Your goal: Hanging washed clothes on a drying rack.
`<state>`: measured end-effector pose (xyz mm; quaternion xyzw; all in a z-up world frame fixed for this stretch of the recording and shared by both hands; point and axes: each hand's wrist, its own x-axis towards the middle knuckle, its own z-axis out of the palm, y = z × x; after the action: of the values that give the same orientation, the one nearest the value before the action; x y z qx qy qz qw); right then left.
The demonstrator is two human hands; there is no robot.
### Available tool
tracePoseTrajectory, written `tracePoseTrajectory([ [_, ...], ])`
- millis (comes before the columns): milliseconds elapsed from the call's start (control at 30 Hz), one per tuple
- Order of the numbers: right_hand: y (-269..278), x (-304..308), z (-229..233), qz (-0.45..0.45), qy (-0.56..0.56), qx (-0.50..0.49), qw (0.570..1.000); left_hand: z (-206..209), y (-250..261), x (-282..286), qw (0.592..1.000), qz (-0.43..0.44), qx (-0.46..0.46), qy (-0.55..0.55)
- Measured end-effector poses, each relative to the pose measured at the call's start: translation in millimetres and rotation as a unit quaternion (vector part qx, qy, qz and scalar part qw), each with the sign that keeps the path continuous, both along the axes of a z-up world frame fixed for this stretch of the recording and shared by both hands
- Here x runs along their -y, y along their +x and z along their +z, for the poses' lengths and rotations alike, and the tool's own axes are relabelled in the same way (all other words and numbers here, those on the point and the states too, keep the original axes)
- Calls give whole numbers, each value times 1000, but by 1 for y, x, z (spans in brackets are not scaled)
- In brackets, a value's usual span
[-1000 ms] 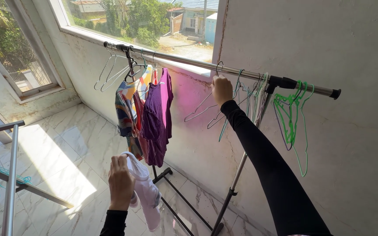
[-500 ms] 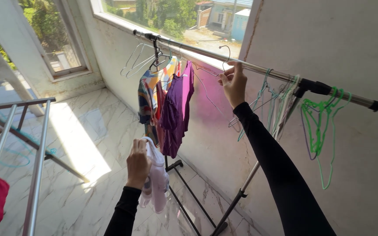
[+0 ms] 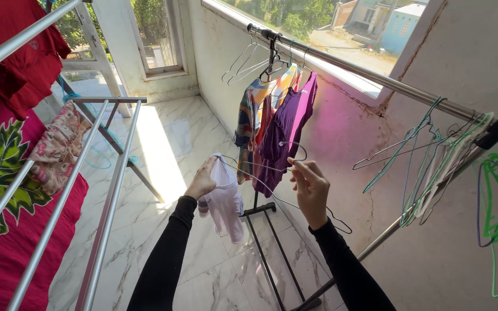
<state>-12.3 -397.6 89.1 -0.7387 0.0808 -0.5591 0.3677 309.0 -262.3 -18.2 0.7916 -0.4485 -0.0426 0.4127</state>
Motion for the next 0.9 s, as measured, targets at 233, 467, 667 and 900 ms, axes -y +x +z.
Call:
tracePoseTrajectory([
  [233,22,-32,-29,6,-64,-68,996,17,-15,-18,999,16,-11,47],
  [467,68,-58,-60,96,-64,-84,990,39,-57,-18,997,-60,47,33],
  [667,97,-64,-93,116,-15,-54,992,70,-99,-13,978,-186,-85,44],
  [900,103,-39,-112,164,105,24,981,137,-113,-3,967,-222,61,113],
])
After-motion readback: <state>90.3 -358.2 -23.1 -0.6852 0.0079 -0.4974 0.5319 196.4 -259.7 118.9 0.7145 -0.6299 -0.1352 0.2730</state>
